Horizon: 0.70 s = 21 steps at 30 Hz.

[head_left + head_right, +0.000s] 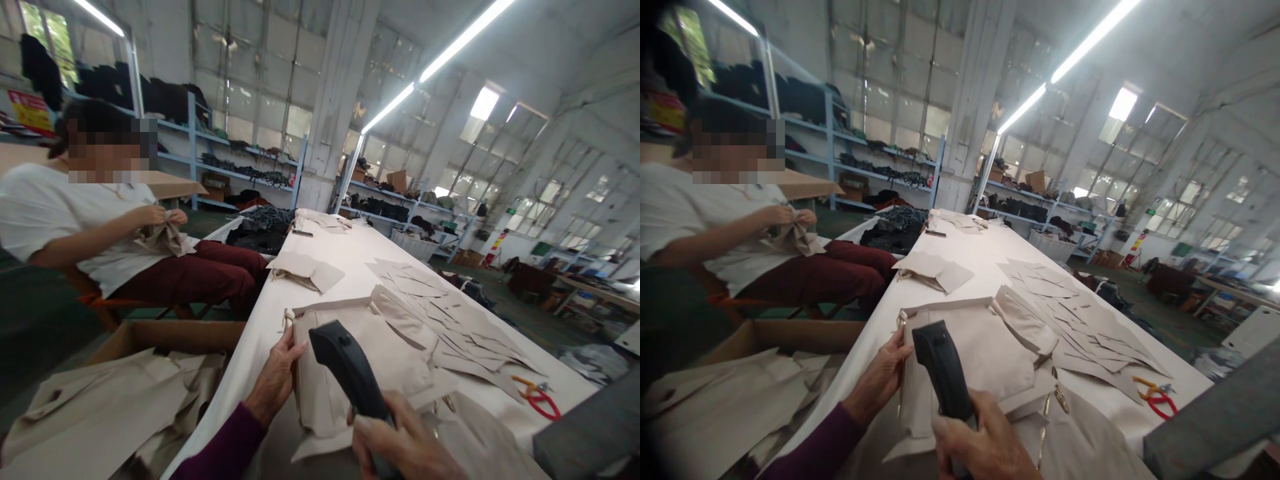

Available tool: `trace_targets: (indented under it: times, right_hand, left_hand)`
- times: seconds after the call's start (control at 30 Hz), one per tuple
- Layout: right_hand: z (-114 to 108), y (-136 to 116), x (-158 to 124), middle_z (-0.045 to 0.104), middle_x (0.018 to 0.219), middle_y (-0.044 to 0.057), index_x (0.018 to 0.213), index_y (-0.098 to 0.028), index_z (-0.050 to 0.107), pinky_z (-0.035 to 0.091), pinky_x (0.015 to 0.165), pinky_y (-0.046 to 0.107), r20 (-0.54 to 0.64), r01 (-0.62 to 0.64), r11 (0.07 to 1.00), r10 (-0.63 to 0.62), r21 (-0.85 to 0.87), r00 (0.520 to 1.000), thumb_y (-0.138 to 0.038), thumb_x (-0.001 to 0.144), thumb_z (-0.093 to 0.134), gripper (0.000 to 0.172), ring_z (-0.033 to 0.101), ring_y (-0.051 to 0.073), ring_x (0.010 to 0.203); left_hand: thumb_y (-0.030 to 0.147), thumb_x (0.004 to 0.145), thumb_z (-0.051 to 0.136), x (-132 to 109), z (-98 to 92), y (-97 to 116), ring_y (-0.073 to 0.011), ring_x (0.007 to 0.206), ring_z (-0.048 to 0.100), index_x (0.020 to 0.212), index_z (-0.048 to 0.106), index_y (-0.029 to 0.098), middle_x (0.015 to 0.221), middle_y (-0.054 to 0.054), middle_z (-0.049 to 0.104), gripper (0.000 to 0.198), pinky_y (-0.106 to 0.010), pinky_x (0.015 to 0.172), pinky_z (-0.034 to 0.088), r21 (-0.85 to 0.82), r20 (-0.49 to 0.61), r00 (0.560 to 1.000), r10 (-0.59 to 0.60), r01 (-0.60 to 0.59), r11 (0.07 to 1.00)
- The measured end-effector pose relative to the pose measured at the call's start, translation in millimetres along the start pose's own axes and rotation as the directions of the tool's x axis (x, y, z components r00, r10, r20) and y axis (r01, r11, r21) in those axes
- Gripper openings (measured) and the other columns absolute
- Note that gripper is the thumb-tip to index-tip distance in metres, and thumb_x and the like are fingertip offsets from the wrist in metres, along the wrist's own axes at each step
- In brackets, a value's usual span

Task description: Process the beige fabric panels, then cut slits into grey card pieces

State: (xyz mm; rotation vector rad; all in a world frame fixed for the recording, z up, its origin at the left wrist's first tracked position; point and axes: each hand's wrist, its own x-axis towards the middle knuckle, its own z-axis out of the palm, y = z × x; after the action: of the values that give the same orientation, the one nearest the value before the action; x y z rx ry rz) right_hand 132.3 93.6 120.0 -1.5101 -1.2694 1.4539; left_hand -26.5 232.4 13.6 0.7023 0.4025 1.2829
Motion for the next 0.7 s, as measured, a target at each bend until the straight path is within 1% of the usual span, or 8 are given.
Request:
trace_targets:
  times: [0.07, 0.17, 0.27, 0.33, 0.4, 0.5, 0.6, 0.7]
  right_hand:
    - [10.4, 0.4, 16.7, 0.056, 0.060, -0.005, 0.091, -0.017, 0.047, 0.038, 0.040, 0.018, 0.011, -0.016, 0.998, 0.016, 0.061, 1.000, -0.042, 0.076, 0.060, 0.031, 0.048, 0.008, 0.042]
    - [17.6, 5.5, 41.1, 0.055, 0.062, -0.005, 0.090, -0.017, 0.044, 0.038, 0.035, 0.019, 0.017, 0.028, 0.987, -0.031, 0.159, 0.999, -0.045, 0.075, 0.060, 0.035, 0.046, 0.007, 0.039]
    - [11.8, 4.1, 62.8, 0.052, 0.060, -0.004, 0.084, -0.015, 0.049, 0.039, 0.036, 0.019, 0.058, 0.113, 0.970, -0.128, 0.214, 0.990, -0.046, 0.077, 0.060, 0.034, 0.045, 0.006, 0.040]
    - [3.4, -1.0, 69.7, 0.051, 0.061, -0.004, 0.082, -0.015, 0.051, 0.039, 0.037, 0.018, 0.056, 0.132, 0.952, -0.154, 0.277, 0.987, -0.046, 0.078, 0.061, 0.034, 0.045, 0.005, 0.041]
    - [-4.9, -5.3, 66.3, 0.051, 0.061, -0.004, 0.083, -0.015, 0.051, 0.039, 0.038, 0.017, 0.034, 0.123, 0.936, -0.142, 0.330, 0.989, -0.046, 0.077, 0.062, 0.034, 0.044, 0.005, 0.042]
    - [-11.4, -2.5, 45.0, 0.051, 0.060, -0.005, 0.083, -0.016, 0.052, 0.037, 0.036, 0.017, 0.046, 0.100, 0.935, -0.122, 0.341, 0.991, -0.045, 0.077, 0.063, 0.032, 0.043, 0.005, 0.040]
    - [-7.7, 9.5, 25.3, 0.052, 0.059, -0.005, 0.084, -0.016, 0.052, 0.037, 0.035, 0.018, 0.070, 0.037, 0.948, -0.063, 0.317, 0.996, -0.045, 0.076, 0.063, 0.032, 0.043, 0.006, 0.038]
    - [-1.8, 15.7, 26.9, 0.053, 0.059, -0.003, 0.081, -0.015, 0.052, 0.037, 0.035, 0.019, 0.094, 0.037, 0.962, -0.065, 0.271, 0.993, -0.046, 0.075, 0.065, 0.034, 0.045, 0.007, 0.038]
  left_hand:
    - [0.014, 0.075, 0.064, -10.2, 5.6, -0.2, -0.0191, 0.090, 0.066, 0.131, 0.046, 0.024, 0.105, -0.005, 0.068, 0.060, -0.025, 0.076, 0.053, -0.016, 0.014, 1.000, -0.011, 0.011, 1.000]
    - [0.015, 0.071, 0.068, -22.2, 9.2, -5.7, -0.0193, 0.081, 0.067, 0.132, 0.045, 0.024, 0.100, -0.005, 0.070, 0.065, -0.025, 0.069, 0.054, -0.017, -0.041, 0.997, -0.058, 0.057, 0.998]
    - [0.016, 0.070, 0.068, -31.9, 10.3, -15.2, -0.0204, 0.072, 0.068, 0.132, 0.043, 0.020, 0.093, -0.008, 0.071, 0.067, -0.030, 0.067, 0.055, -0.031, -0.035, 0.989, -0.141, 0.140, 0.990]
    - [0.017, 0.071, 0.066, -36.0, 11.4, -19.7, -0.0220, 0.073, 0.068, 0.132, 0.043, 0.019, 0.095, -0.009, 0.070, 0.065, -0.034, 0.071, 0.055, -0.061, -0.008, 0.987, -0.160, 0.159, 0.985]
    - [0.016, 0.071, 0.064, -37.4, 12.7, -20.7, -0.0231, 0.080, 0.068, 0.133, 0.043, 0.021, 0.103, -0.009, 0.069, 0.065, -0.037, 0.077, 0.054, -0.087, -0.039, 0.989, -0.143, 0.139, 0.986]
    - [0.014, 0.069, 0.065, -36.6, 14.6, -17.7, -0.0216, 0.088, 0.067, 0.133, 0.044, 0.023, 0.108, -0.007, 0.068, 0.068, -0.033, 0.082, 0.052, -0.086, -0.110, 0.988, -0.112, 0.103, 0.991]
    - [0.015, 0.070, 0.066, -38.8, 16.3, -17.5, -0.0192, 0.076, 0.068, 0.133, 0.044, 0.022, 0.099, -0.007, 0.070, 0.066, -0.027, 0.070, 0.053, -0.030, -0.092, 0.989, -0.117, 0.115, 0.993]
    - [0.015, 0.071, 0.067, -46.7, 18.6, -22.5, -0.0189, 0.066, 0.067, 0.132, 0.045, 0.019, 0.090, -0.008, 0.072, 0.065, -0.027, 0.062, 0.052, 0.009, -0.033, 0.986, -0.165, 0.166, 0.986]
